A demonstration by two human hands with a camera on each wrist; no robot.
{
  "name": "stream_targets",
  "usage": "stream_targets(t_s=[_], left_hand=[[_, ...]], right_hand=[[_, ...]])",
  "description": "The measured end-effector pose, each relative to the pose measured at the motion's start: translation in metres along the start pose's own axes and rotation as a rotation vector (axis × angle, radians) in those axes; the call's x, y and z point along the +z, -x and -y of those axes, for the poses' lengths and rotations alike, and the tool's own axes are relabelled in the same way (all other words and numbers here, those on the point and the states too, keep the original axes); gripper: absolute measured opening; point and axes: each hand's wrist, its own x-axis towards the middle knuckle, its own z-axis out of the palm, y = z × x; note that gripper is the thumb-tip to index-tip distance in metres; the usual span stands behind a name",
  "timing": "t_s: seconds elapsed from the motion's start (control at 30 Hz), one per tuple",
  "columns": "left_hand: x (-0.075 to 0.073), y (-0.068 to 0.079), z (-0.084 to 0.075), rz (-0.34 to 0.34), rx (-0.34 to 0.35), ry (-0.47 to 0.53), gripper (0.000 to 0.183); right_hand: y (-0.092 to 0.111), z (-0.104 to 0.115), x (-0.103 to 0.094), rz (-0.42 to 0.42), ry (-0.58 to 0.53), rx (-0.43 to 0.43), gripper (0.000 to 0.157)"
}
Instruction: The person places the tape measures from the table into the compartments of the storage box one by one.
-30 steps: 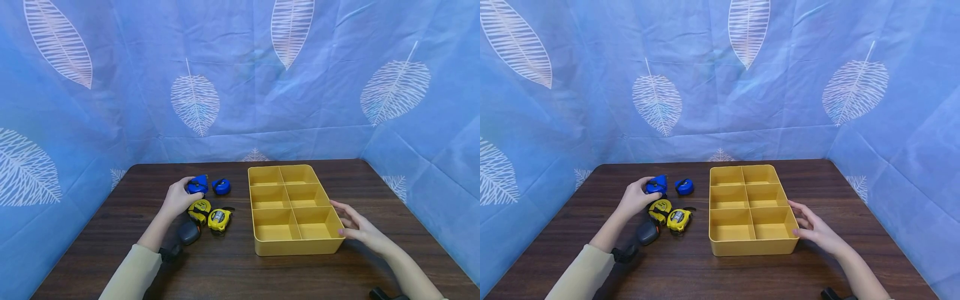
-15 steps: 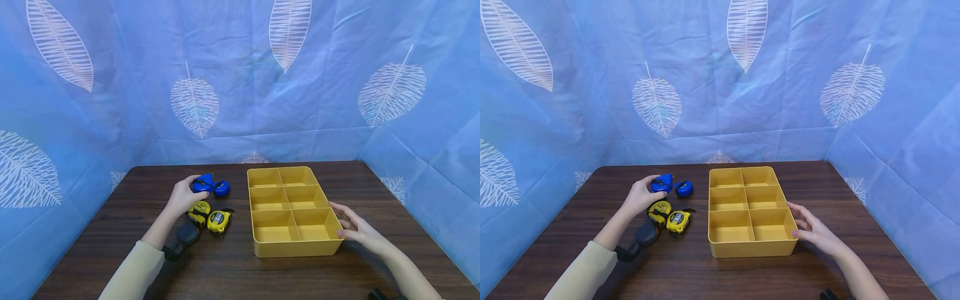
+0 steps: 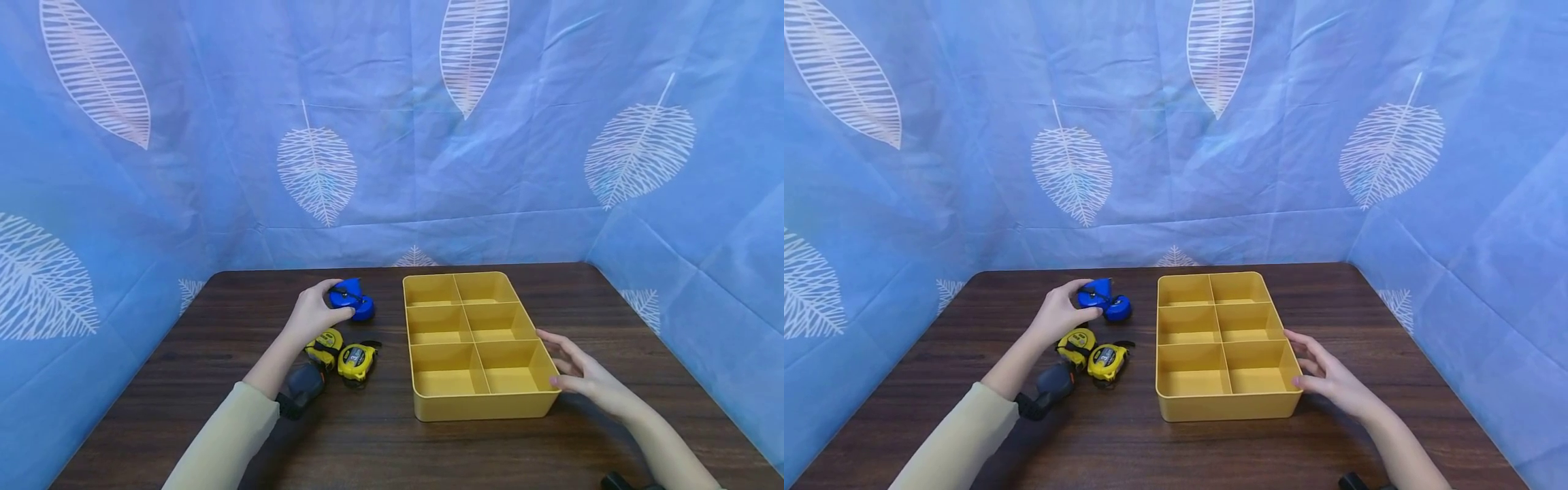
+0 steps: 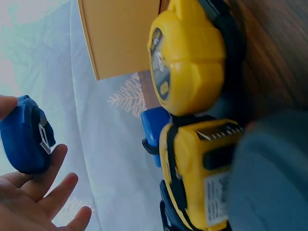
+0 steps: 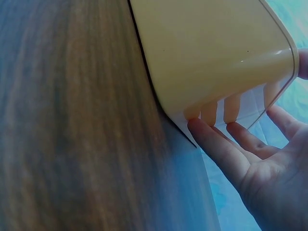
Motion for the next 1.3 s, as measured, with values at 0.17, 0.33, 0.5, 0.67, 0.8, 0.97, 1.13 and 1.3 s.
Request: stream_targets(t_s=[0.17, 0.33, 0.5, 0.67, 0.8, 0.97, 1.13, 1.3], left_hand=[[0.005, -0.005, -0.007, 0.014, 0.014, -0.007, 0.068], [0.011, -0.011, -0.013, 0.019, 0.017, 0.004, 0.068], [0.018, -0.016, -0.019, 0.016, 0.037, 0.020, 0.068], [0.024, -0.022, -0.024, 0.019, 0.047, 0.027, 0.068], [0.029, -0.027, -0.027, 0.024, 0.047, 0.044, 0.068], [0.037, -0.032, -0.032, 0.033, 0.054, 0.053, 0.070], [0.046, -0.035, -0.035, 0.036, 0.061, 0.065, 0.069], [0.053, -0.039, -0.036, 0.038, 0.068, 0.067, 0.068]], right_hand=[[0.000, 0.000, -0.001, 0.000, 0.013, 0.004, 0.067], [0.000, 0.000, 0.000, -0.009, 0.026, 0.017, 0.067], [0.000, 0.001, 0.000, -0.005, 0.019, 0.015, 0.067], [0.000, 0.000, 0.000, 0.006, 0.006, 0.003, 0.067], [0.000, 0.001, -0.001, 0.008, 0.006, -0.003, 0.066], [0.000, 0.001, 0.000, 0.012, -0.001, -0.014, 0.066], [0.000, 0.001, 0.000, 0.011, -0.002, -0.012, 0.066], [0.000, 0.002, 0.000, 0.009, 0.000, -0.015, 0.066]])
